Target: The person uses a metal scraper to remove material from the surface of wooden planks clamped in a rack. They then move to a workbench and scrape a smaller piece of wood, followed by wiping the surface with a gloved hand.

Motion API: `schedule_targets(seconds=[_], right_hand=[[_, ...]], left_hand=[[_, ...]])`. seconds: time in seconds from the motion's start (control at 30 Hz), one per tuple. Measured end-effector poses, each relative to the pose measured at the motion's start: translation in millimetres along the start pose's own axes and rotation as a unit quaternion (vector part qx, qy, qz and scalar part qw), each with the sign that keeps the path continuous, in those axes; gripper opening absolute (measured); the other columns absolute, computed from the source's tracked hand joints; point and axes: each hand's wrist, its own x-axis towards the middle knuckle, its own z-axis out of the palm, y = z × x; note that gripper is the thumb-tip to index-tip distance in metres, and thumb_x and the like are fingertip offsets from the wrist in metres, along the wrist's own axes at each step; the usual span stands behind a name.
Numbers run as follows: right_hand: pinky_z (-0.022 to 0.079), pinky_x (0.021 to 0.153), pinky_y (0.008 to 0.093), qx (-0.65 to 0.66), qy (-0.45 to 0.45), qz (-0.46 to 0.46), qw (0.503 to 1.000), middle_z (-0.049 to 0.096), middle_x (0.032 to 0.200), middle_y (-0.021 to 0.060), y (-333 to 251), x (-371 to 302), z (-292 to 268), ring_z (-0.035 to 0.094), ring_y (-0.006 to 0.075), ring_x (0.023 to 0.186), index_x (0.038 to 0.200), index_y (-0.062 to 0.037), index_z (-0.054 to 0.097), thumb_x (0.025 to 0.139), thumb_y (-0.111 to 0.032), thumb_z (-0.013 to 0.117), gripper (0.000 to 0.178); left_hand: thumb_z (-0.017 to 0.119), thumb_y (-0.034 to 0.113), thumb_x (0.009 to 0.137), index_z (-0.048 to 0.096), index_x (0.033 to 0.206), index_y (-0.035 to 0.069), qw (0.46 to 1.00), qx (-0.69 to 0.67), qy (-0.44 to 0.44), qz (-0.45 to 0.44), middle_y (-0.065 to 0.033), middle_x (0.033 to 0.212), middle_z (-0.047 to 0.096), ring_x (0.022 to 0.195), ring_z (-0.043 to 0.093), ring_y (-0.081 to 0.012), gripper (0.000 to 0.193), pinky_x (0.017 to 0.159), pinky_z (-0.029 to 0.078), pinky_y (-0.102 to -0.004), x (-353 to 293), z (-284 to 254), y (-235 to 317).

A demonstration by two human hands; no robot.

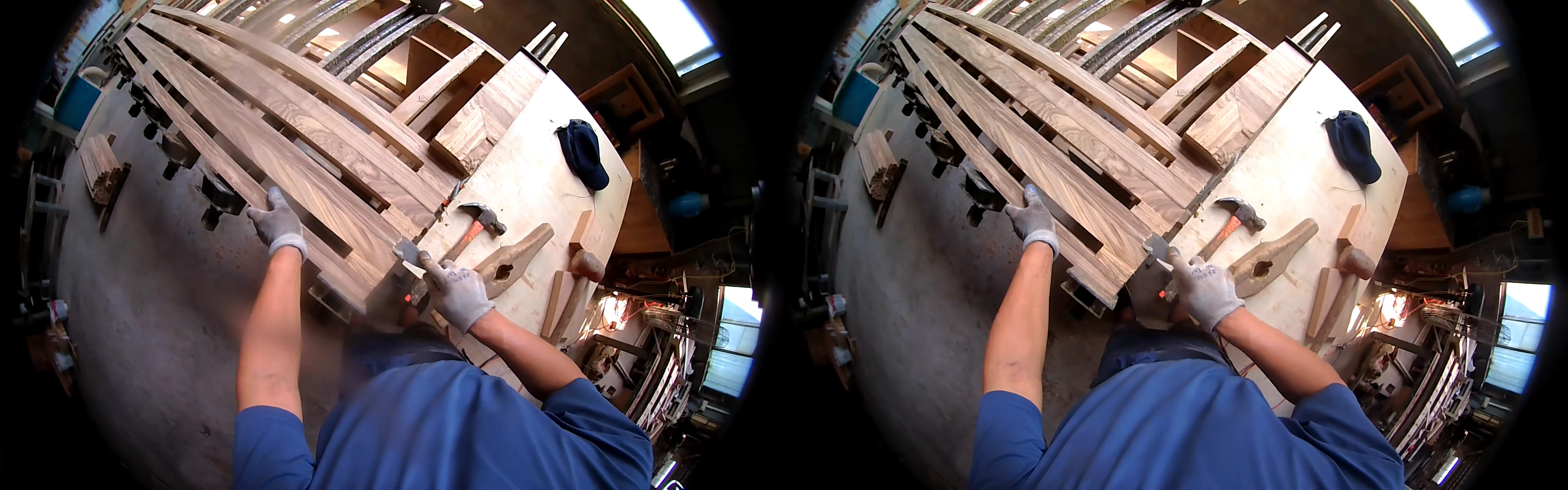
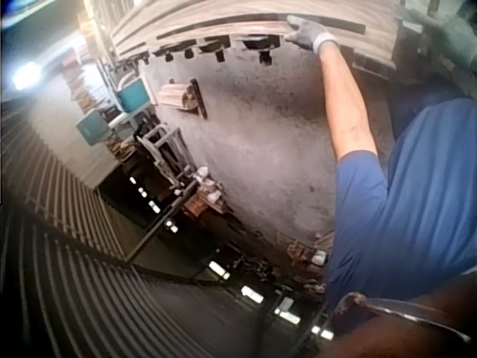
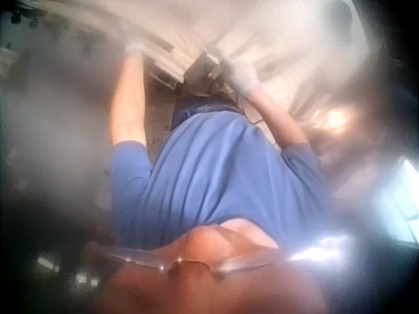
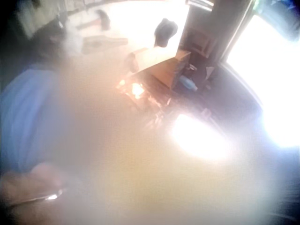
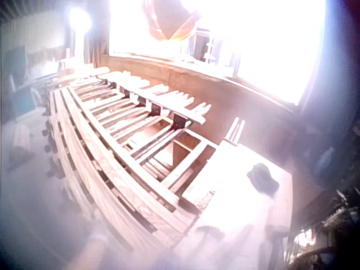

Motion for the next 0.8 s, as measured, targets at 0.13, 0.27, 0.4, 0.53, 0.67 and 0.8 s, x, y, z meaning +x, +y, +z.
schedule_targets(seconds=[0.13, 0.27, 0.4, 0.53, 0.67, 0.8], right_hand=[[0.057, 0.067, 0.0536, -0.014, -0.007, -0.012, 1.000, 0.073, 0.097, 0.0183, -22, 49, -3, 0.074, 0.0398, 0.082, 0.146, -0.0171, 0.062, 0.104, -0.024, 0.061, 0.043], [0.057, 0.066, 0.0555, -0.030, 0.017, -0.024, 0.999, 0.074, 0.097, 0.0182, -10, 34, 3, 0.075, 0.0395, 0.081, 0.145, -0.0173, 0.063, 0.104, -0.026, 0.060, 0.041], [0.058, 0.066, 0.0548, -0.032, -0.039, 0.019, 0.999, 0.074, 0.097, 0.0180, 3, -10, -10, 0.075, 0.0395, 0.081, 0.144, -0.0174, 0.063, 0.105, -0.025, 0.059, 0.040], [0.057, 0.069, 0.0559, -0.050, -0.028, 0.008, 0.998, 0.073, 0.097, 0.0186, -15, 32, 0, 0.074, 0.0406, 0.081, 0.144, -0.0173, 0.064, 0.103, -0.025, 0.060, 0.042], [0.057, 0.069, 0.0556, -0.018, -0.014, 0.005, 1.000, 0.073, 0.097, 0.0188, -26, 54, -3, 0.074, 0.0410, 0.081, 0.145, -0.0189, 0.064, 0.103, -0.026, 0.060, 0.043], [0.058, 0.064, 0.0548, -0.051, -0.033, 0.008, 0.998, 0.073, 0.095, 0.0174, -1, 1, -6, 0.074, 0.0403, 0.077, 0.146, -0.0192, 0.063, 0.104, -0.025, 0.061, 0.042]], left_hand=[[0.067, 0.053, 0.103, 0.045, 0.149, -0.013, 1.000, 0.003, 0.020, 0.009, -0.0391, 0.142, 0.060, 0.129, 0.063, -0.0512, 0.084, 0.112, 0.051, -0.0510, 3, 5, -3], [0.067, 0.053, 0.103, 0.045, 0.149, -0.013, 1.000, -0.005, 0.006, 0.019, -0.0389, 0.142, 0.060, 0.128, 0.064, -0.0518, 0.083, 0.111, 0.052, -0.0518, 5, 7, -5], [0.066, 0.053, 0.104, 0.045, 0.149, -0.013, 1.000, -0.006, -0.010, -0.004, -0.0391, 0.142, 0.060, 0.129, 0.063, -0.0517, 0.083, 0.110, 0.052, -0.0519, -1, -3, 8], [0.066, 0.053, 0.104, 0.044, 0.149, -0.012, 1.000, 0.010, 0.001, 0.005, -0.0386, 0.140, 0.062, 0.127, 0.064, -0.0516, 0.082, 0.109, 0.053, -0.0517, 0, 3, 1], [0.066, 0.052, 0.104, 0.044, 0.150, -0.012, 1.000, 0.017, 0.006, 0.008, -0.0389, 0.140, 0.062, 0.128, 0.064, -0.0513, 0.081, 0.109, 0.053, -0.0515, 3, 2, -2], [0.066, 0.052, 0.104, 0.044, 0.150, -0.011, 1.000, 0.012, 0.000, 0.001, -0.0394, 0.140, 0.061, 0.127, 0.065, -0.0510, 0.081, 0.109, 0.053, -0.0517, -2, -1, 3]])
